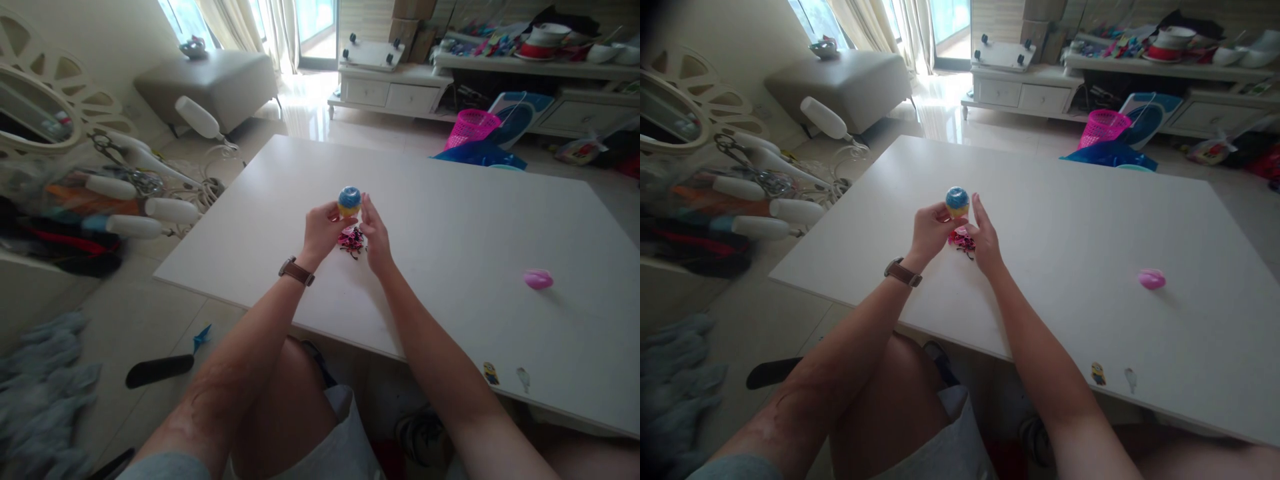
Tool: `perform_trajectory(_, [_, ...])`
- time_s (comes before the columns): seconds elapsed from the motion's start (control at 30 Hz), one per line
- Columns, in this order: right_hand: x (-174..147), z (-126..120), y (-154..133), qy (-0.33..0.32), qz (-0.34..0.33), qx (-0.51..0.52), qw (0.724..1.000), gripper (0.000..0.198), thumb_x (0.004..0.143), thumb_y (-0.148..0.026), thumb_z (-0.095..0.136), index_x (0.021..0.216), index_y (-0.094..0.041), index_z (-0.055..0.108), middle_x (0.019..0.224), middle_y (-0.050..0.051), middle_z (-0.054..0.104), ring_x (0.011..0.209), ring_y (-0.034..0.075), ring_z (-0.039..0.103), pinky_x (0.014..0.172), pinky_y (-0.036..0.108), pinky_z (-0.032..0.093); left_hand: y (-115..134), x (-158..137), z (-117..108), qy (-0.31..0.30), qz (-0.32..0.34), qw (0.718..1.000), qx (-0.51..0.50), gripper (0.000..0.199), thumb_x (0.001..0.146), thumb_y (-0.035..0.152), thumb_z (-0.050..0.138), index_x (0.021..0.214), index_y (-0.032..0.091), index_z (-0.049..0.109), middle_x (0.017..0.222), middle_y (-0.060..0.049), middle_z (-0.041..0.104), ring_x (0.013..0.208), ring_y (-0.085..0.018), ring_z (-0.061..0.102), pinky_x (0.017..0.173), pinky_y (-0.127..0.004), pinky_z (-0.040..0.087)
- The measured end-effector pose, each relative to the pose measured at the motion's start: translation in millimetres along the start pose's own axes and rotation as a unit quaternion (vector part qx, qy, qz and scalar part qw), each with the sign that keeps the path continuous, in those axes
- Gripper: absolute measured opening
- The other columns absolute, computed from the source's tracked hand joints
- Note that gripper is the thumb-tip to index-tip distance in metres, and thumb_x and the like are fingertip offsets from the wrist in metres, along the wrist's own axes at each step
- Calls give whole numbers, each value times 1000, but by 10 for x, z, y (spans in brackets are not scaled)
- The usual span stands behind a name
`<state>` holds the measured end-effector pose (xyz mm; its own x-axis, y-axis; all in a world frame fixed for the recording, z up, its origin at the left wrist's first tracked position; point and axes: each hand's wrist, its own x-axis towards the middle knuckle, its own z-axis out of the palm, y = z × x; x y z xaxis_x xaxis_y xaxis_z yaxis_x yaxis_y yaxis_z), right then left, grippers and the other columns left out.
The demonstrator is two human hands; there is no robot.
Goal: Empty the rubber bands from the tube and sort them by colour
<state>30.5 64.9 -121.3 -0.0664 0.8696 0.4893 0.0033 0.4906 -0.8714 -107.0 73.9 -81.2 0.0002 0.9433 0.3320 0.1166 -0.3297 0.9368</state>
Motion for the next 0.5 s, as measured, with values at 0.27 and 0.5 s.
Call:
perform_trajectory(0.27, [19,-50,-34,30,-15,-27,999,70,92,-61,53,155,-34,40,162,2,42,155,30,28,126,54,27,9,11,20,9,6,1000,22,16,74,23,78,88,16,75,85,-3,76,85,-18,69,77,-28,56])
perform_trajectory(0.5, [27,53,-99,35,24,49,998,41,84,-50,73,117,-27,64,116,5,71,112,26,67,102,44,54,57,-55,39,-37,37,997,62,19,76,13,71,94,17,77,92,-5,78,88,-18,71,83,-29,58])
